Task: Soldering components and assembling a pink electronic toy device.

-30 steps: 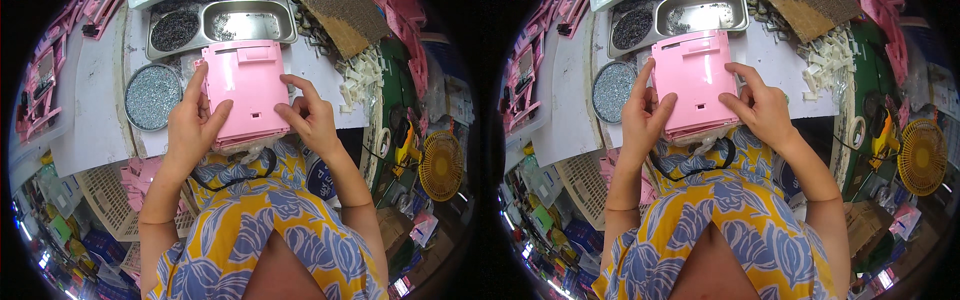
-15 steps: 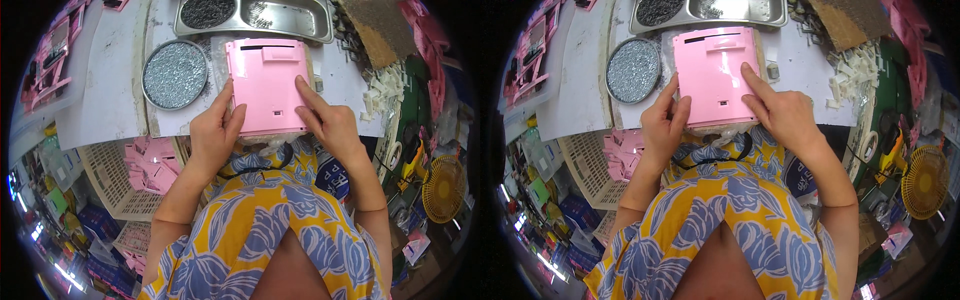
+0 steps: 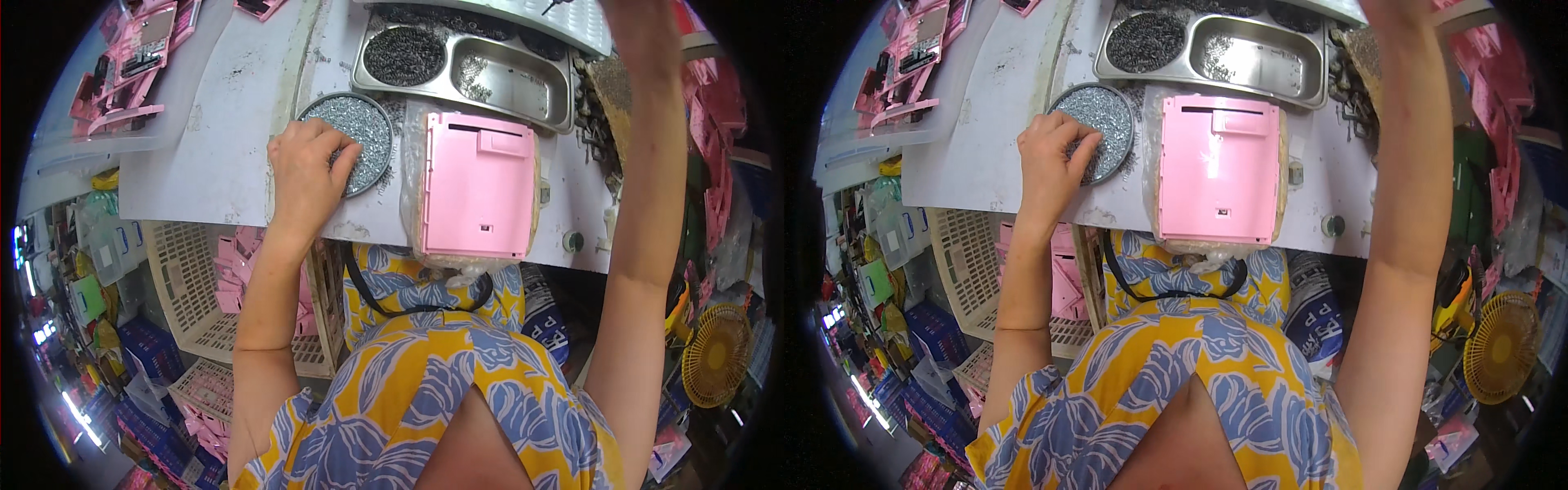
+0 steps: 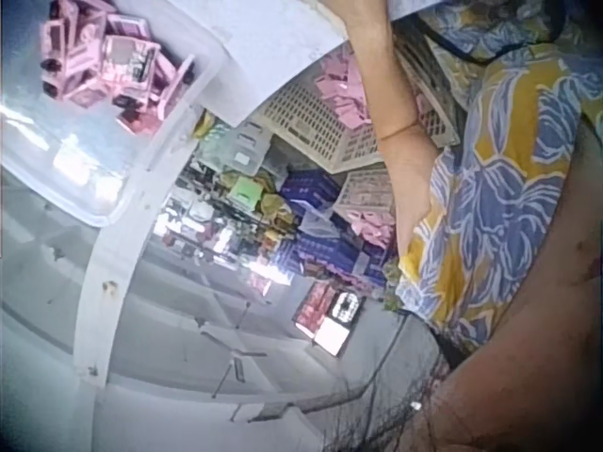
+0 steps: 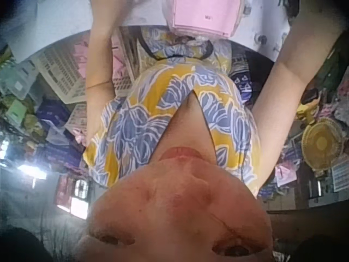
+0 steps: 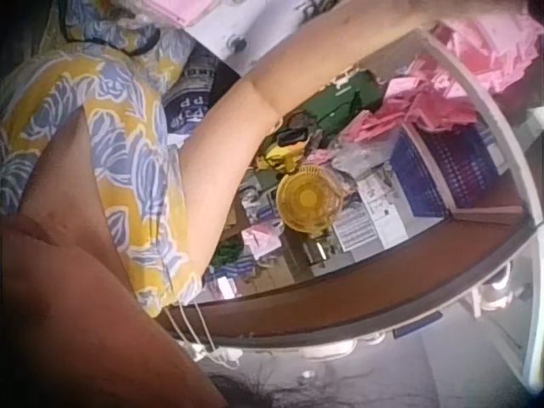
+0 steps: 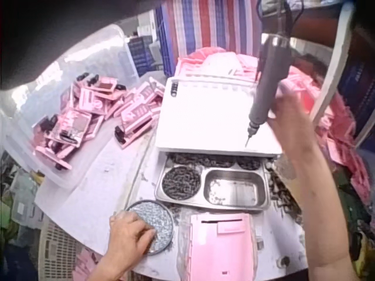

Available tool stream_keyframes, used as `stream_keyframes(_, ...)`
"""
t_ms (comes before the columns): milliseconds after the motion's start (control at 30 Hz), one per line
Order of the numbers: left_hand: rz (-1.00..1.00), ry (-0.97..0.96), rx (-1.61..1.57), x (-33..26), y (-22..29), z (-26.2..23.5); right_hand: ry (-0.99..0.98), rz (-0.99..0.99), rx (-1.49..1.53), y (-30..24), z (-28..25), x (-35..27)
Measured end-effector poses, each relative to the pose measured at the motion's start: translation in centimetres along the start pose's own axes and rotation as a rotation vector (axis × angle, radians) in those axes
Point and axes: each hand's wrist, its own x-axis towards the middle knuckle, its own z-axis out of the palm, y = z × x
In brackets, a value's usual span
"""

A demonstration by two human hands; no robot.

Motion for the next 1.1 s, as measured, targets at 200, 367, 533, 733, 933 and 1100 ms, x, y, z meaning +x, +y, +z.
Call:
stream_keyframes(200, 0.020, 0.108, 0.005, 1.5, -1.5, 1.1, 0.348, 0.411, -0.514, -0.4, 5.9, 2.4)
stream_keyframes(367, 0.095, 0.199, 0.038, 1.7, -1.4, 1.3, 0.449, 0.387, -0.132, -1.9, 11.6, -0.7)
stream_keyframes(533, 0.272, 0.141, -0.491, 0.2, 5.6, 1.7, 0.349, 0.316, 0.102, -3.5, 15.1, -7.8)
stream_keyframes(733, 0.416, 0.095, -0.542, -1.0, 10.1, 1.9, 0.170, 0.237, 0.254, -6.3, 17.7, -8.4)
stream_keyframes(933, 0.442, 0.069, -0.546, -0.9, 10.6, 2.0, 0.388, 0.375, 0.229, -7.1, 19.5, -8.2)
stream_keyframes(1100, 0.485, 0.026, -0.479, -0.7, 10.4, 2.0, 0.358, 0.381, 0.157, -6.7, 19.5, -8.5)
